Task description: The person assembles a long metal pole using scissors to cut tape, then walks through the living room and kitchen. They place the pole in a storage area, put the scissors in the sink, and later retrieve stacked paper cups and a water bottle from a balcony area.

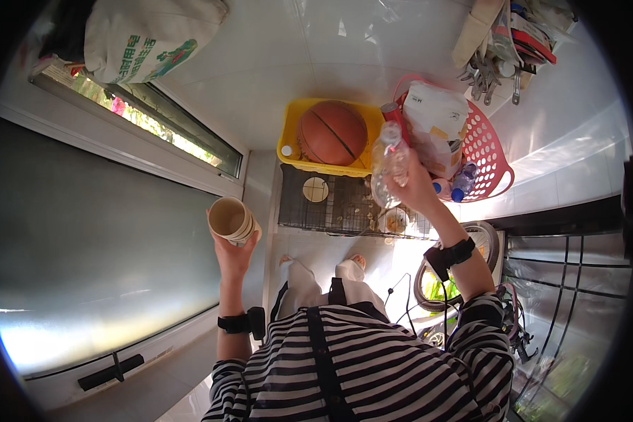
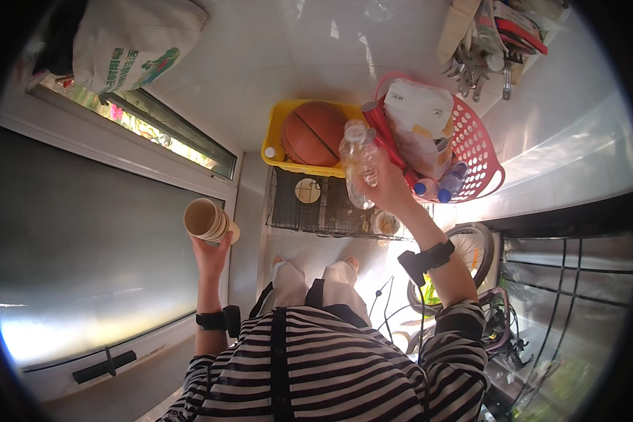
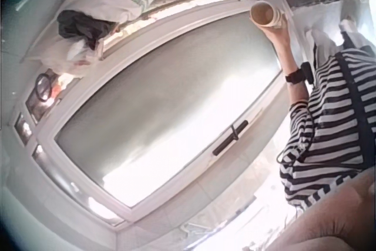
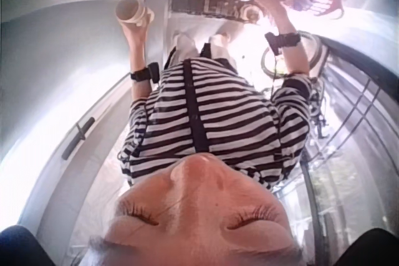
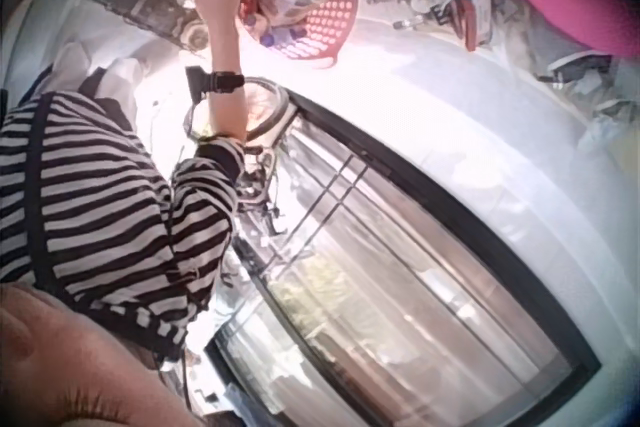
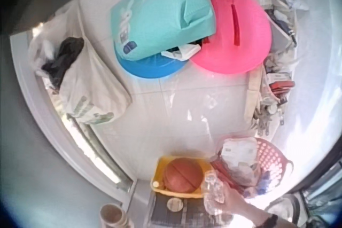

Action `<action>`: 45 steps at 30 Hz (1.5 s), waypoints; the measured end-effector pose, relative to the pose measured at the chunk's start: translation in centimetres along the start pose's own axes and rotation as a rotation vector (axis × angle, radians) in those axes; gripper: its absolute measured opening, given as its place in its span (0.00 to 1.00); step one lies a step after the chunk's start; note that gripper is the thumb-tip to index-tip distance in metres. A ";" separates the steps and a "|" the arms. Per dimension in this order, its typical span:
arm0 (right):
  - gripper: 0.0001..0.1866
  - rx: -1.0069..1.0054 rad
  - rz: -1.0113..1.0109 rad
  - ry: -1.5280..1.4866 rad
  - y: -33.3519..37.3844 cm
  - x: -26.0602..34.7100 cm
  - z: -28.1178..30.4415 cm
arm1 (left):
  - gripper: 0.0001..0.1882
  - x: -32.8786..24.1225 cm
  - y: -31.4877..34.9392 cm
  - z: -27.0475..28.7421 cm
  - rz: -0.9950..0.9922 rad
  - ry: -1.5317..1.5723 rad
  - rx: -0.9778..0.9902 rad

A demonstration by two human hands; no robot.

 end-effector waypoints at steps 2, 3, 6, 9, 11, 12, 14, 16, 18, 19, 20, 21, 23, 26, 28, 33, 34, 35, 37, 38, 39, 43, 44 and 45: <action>0.27 0.139 -0.088 0.089 1.8 -0.9 -3.6 | 0.57 0.9 0.4 0.6 0.033 0.046 0.004; 0.26 0.224 -0.140 0.113 2.8 -1.7 -5.4 | 0.57 1.4 0.5 1.0 0.052 0.064 0.006; 0.26 0.422 -0.280 0.199 6.1 -4.5 -10.0 | 0.57 3.0 0.5 2.1 0.094 0.055 0.008; 0.27 0.499 -0.358 0.278 8.9 -7.4 -13.9 | 0.57 5.0 0.1 3.1 0.140 0.081 0.019; 0.29 0.559 -0.431 0.328 10.3 -9.8 -16.5 | 0.57 6.3 -0.2 3.7 0.128 0.089 0.028; 0.28 0.529 -0.430 0.275 10.7 -10.3 -17.5 | 0.57 7.1 -0.5 3.9 0.126 0.083 0.031; 0.28 0.555 -0.457 0.307 11.1 -12.0 -19.8 | 0.57 8.7 -0.8 4.4 0.135 0.092 0.034; 0.28 0.601 -0.514 0.363 11.9 -13.7 -22.0 | 0.57 10.3 -0.9 4.8 0.153 0.096 0.033; 0.28 0.572 -0.472 0.364 11.9 -14.2 -24.0 | 0.57 11.9 -1.0 5.2 0.180 0.087 0.033; 0.28 0.584 -0.485 0.396 12.2 -14.8 -24.9 | 0.57 12.6 -1.0 5.4 0.177 0.085 0.030; 0.28 0.564 -0.502 0.332 12.3 -15.1 -25.8 | 0.57 13.3 -1.0 5.6 0.193 0.071 0.034; 0.28 0.554 -0.481 0.322 12.2 -15.3 -26.7 | 0.57 14.0 -0.9 5.8 0.202 0.035 0.037; 0.27 0.586 -0.519 0.339 12.5 -16.4 -28.6 | 0.57 15.5 -0.7 6.1 0.239 0.068 0.045; 0.27 0.650 -0.587 0.350 12.8 -17.7 -30.9 | 0.57 17.0 -0.4 6.7 0.267 0.065 0.040; 0.27 0.693 -0.571 0.364 12.7 -17.8 -32.1 | 0.57 17.8 0.0 7.1 0.293 0.058 0.043; 0.29 0.732 -0.633 0.371 12.7 -18.3 -33.7 | 0.57 19.1 0.6 7.8 0.337 0.005 0.047; 0.30 0.738 -0.652 0.360 12.8 -18.4 -33.9 | 0.57 19.2 0.6 7.9 0.336 0.018 0.039; 0.30 0.745 -0.672 0.350 12.8 -18.6 -34.1 | 0.57 19.5 0.8 8.0 0.348 0.018 0.037; 0.31 0.758 -0.670 0.350 12.9 -18.9 -34.6 | 0.57 19.9 0.9 8.0 0.360 -0.001 0.034; 0.32 0.771 -0.686 0.365 13.0 -19.1 -34.7 | 0.57 20.1 0.9 8.0 0.361 -0.022 0.034; 0.30 0.747 -0.672 0.337 12.7 -19.1 -34.9 | 0.58 20.2 0.9 8.0 0.361 -0.041 0.033; 0.29 0.753 -0.744 0.274 12.8 -19.1 -35.2 | 0.53 20.3 0.9 7.9 0.349 -0.029 0.008; 0.30 0.775 -0.797 0.272 13.1 -19.2 -35.2 | 0.48 20.0 0.8 8.1 0.324 -0.036 -0.021; 0.29 0.773 -0.788 0.248 12.8 -18.9 -35.2 | 0.44 19.7 0.7 8.3 0.288 -0.047 -0.055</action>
Point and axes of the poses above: each hand's wrist, its own y-axis away from the middle knuckle, its own z-axis out of the back of the hand, x = y × z, the point moved 9 cm from there along -y, towards the middle knuckle, and after that the axes turned 6 degrees about -x, right-handed, at the moved point
